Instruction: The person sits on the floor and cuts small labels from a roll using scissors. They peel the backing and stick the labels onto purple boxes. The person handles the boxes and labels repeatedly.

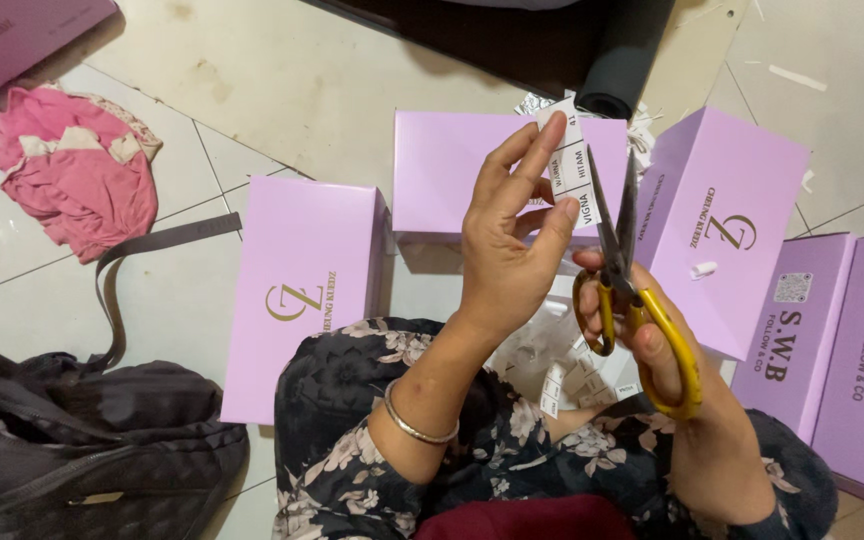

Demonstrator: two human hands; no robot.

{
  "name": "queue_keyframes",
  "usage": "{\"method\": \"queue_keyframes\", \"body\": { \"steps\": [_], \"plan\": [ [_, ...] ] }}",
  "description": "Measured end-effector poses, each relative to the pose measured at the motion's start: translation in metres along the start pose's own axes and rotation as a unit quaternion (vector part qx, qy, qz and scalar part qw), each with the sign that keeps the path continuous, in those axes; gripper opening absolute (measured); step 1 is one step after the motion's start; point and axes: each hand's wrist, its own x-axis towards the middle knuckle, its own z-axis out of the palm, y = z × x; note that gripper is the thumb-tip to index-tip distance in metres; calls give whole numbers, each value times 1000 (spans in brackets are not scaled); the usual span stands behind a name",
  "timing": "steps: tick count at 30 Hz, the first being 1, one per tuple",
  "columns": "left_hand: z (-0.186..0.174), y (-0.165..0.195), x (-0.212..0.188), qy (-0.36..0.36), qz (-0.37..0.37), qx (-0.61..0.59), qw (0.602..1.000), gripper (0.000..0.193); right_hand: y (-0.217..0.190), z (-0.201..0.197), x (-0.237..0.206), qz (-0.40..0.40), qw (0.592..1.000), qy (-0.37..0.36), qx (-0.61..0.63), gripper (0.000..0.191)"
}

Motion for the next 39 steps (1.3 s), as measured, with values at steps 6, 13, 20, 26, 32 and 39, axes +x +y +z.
{"method": "queue_keyframes", "body": {
  "steps": [6,13,20,26,32,39],
  "plan": [
    [0,0,1,-12,-3,-29,999,57,0,3,-3,23,1000,15,2,98],
    [0,0,1,-24,-8,-51,998,58,9,4,-1,26,999,35,28,98],
    [-2,0,1,-23,-9,-59,998,58,6,5,-4,24,999,32,33,99],
    [-3,0,1,-29,-13,-68,997,59,6,7,-3,23,999,28,33,99],
    [-4,1,1,-31,-10,-64,997,60,9,6,-2,30,998,29,42,101],
    [-4,-3,0,-32,-8,-87,996,60,1,9,-7,14,999,19,29,101]
  ]
}}
